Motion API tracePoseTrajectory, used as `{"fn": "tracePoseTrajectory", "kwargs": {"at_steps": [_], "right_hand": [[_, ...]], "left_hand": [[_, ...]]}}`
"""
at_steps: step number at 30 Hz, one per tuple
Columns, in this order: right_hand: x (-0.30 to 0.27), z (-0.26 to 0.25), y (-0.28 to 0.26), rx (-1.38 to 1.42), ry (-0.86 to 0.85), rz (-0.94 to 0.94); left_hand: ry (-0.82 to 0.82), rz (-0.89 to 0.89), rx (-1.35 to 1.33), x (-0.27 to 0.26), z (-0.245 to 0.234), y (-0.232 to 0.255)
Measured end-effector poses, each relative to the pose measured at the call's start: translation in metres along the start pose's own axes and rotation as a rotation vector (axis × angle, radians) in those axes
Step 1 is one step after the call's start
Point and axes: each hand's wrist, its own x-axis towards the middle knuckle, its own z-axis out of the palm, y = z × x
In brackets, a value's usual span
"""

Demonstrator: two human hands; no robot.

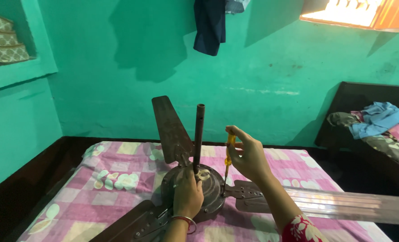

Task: The person attaches three fan blades to a ceiling fan motor housing using a screwdriver. They position each blade, insert screws, and tighten them in sequence. The fan remains on a bed during the process.

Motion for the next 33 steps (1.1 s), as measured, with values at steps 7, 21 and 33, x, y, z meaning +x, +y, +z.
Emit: {"fn": "tracePoseTrajectory", "kwargs": {"at_steps": [7, 21, 33], "right_hand": [[-0.01, 0.003, 0.004, -0.215, 0.084, -0.001], [-0.028, -0.002, -0.005, -0.207, 0.119, 0.001], [-0.016, 0.007, 0.005, 0.044, 0.014, 0.053]], "left_hand": [[0.029, -0.057, -0.007, -0.003, -0.003, 0.005], [0.061, -0.027, 0.067, -0.005, -0.002, 0.003], [0.063, -0.066, 0.096, -0.007, -0.006, 0.009]]}}
